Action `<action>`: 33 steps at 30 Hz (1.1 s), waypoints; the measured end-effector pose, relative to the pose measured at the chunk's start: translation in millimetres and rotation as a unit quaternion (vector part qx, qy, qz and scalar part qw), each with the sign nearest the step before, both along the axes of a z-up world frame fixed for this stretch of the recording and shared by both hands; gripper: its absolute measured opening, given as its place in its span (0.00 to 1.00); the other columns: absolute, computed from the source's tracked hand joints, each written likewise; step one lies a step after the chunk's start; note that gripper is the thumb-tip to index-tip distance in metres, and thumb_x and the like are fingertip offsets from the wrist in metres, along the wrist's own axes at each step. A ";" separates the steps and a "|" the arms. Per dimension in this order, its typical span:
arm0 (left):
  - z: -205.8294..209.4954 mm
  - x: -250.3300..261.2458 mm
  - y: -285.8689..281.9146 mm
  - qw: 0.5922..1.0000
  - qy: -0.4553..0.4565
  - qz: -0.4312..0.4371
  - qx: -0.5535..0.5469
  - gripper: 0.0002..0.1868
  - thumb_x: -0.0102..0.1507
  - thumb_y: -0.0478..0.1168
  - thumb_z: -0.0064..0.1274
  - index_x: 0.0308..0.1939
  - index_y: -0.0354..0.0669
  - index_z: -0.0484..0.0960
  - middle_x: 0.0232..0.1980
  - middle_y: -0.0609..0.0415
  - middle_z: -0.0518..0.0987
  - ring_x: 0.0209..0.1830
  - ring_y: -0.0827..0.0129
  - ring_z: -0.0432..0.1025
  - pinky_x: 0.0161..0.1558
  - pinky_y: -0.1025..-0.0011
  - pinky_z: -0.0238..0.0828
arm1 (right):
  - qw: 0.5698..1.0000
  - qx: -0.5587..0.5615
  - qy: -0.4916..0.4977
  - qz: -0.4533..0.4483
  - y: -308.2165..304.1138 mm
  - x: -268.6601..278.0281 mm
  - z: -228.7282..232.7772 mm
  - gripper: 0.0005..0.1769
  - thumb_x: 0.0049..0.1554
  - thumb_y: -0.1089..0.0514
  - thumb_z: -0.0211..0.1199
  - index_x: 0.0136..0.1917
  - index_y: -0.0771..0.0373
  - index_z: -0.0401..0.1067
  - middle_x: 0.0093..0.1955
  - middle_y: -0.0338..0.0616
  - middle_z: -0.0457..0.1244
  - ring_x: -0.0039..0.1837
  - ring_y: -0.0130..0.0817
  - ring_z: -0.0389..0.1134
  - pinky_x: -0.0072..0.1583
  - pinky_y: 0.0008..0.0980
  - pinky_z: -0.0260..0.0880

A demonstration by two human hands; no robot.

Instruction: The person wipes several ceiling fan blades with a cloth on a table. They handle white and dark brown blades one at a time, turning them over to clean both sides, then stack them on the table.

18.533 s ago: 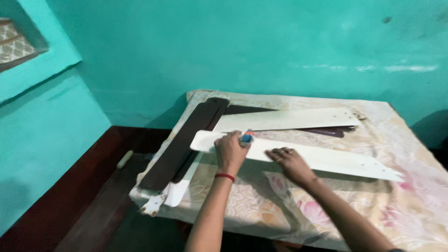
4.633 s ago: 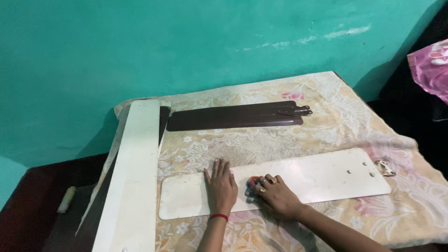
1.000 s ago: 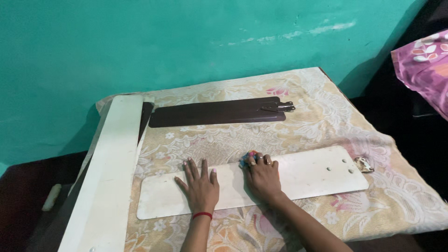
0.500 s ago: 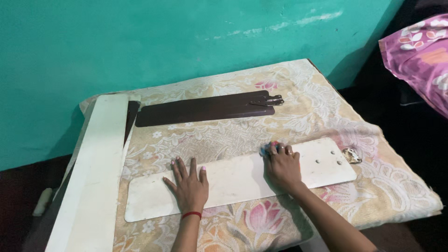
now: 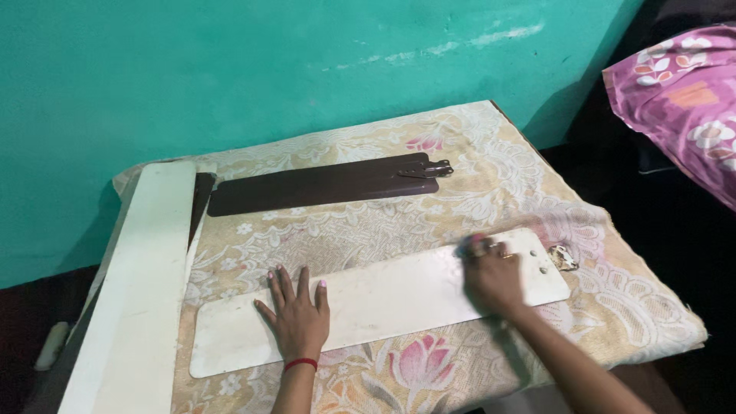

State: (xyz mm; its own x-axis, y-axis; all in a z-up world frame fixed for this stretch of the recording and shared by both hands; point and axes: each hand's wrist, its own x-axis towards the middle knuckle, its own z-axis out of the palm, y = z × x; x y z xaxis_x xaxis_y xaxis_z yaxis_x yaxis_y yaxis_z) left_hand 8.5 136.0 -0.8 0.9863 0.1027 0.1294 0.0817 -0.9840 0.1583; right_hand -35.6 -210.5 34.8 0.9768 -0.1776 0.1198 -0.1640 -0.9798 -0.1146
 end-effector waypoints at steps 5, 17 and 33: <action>1.7 0.1 -1.0 1.000 0.001 0.002 0.003 0.33 0.68 0.64 0.26 0.76 0.65 0.60 0.82 0.50 0.45 0.83 0.56 0.33 0.75 0.37 0.24 | 0.990 -0.067 -0.096 -0.082 -80.6 9.2 -8.4 0.20 0.63 0.47 0.43 0.61 0.58 0.64 0.58 0.58 0.59 0.60 0.57 0.60 0.59 0.64 0.60; -4.5 2.3 -3.5 1.000 -0.008 0.005 0.025 0.32 0.69 0.63 0.23 0.76 0.63 0.59 0.82 0.48 0.46 0.83 0.54 0.36 0.74 0.37 0.27 | 0.996 0.017 -0.026 -0.087 79.2 18.1 2.6 0.19 0.62 0.51 0.43 0.61 0.63 0.63 0.61 0.63 0.60 0.60 0.58 0.62 0.57 0.60 0.61; -22.6 3.2 22.1 0.982 -0.098 -0.060 -0.153 0.35 0.72 0.61 0.19 0.78 0.50 0.59 0.80 0.55 0.60 0.82 0.66 0.49 0.79 0.50 0.31 | 0.961 0.066 -0.037 0.265 198.1 -3.8 -6.8 0.26 0.62 0.42 0.50 0.67 0.58 0.67 0.67 0.57 0.59 0.65 0.51 0.59 0.60 0.51 0.57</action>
